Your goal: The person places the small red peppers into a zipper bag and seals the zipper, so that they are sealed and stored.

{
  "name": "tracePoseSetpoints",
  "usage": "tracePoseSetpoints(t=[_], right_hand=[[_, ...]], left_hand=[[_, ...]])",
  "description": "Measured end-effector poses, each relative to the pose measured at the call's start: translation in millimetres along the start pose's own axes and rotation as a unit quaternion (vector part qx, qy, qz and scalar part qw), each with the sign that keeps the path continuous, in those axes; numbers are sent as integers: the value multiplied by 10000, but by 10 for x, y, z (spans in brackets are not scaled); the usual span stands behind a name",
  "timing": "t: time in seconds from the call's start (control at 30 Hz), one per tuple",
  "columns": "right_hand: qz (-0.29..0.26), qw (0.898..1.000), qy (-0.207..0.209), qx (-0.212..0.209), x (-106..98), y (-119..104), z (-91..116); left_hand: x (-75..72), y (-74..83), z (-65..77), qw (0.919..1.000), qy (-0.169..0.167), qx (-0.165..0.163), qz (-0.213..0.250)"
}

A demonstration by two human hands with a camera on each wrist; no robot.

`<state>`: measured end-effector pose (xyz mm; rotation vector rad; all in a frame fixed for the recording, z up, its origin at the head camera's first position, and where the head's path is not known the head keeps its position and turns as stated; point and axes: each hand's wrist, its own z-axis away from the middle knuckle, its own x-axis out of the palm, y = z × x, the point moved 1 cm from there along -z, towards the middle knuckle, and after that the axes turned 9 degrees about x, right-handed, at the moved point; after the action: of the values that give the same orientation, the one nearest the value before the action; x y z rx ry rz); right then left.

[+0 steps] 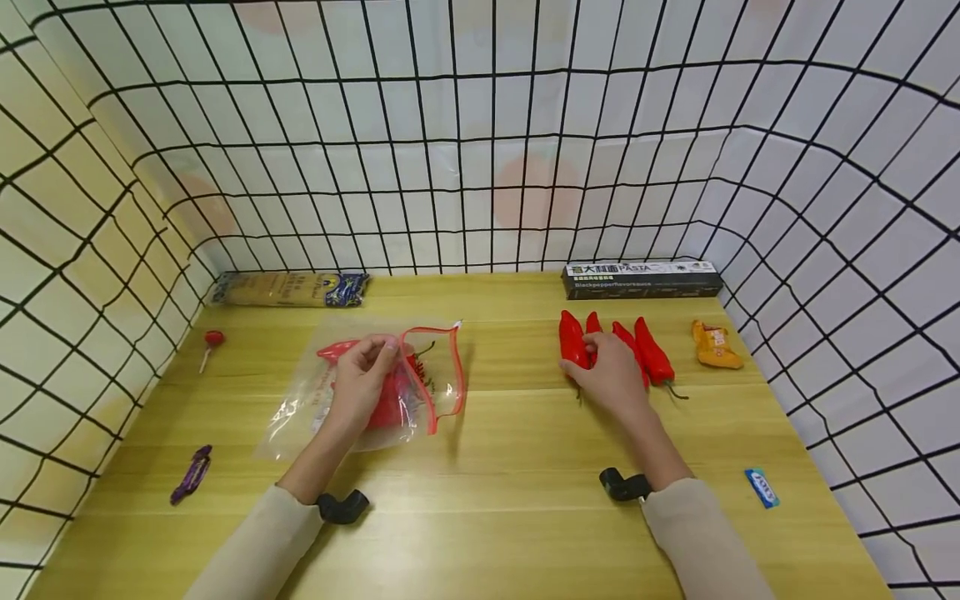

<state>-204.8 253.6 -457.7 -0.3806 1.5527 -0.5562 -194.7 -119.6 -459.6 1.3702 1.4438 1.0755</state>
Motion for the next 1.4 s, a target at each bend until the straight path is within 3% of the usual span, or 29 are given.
tracePoseSetpoints(t=[0.53,0.73,0.83,0.97,1.1,1.4], right_hand=[[1165,9923,-41,-417,72,-90,55],[198,9985,204,-460,85,-82,97],[-658,9962,-64,-559,61,-140,125],[-1621,9807,-877,-660,54,-329,198],[-1970,9645,-1514,-901,166,-569,287],[-2411,9432,-1932,-1220,606,-1021,294]], left_hand=[[3,-25,17,10000,50,-10,69],[1,-16,4,10000,21,-45,-16],[1,13,-4,9998,47,29,-200],[9,72,5,9982,79,93,-592],[23,129,23,9965,124,161,-808],[35,165,22,9956,266,316,-837]])
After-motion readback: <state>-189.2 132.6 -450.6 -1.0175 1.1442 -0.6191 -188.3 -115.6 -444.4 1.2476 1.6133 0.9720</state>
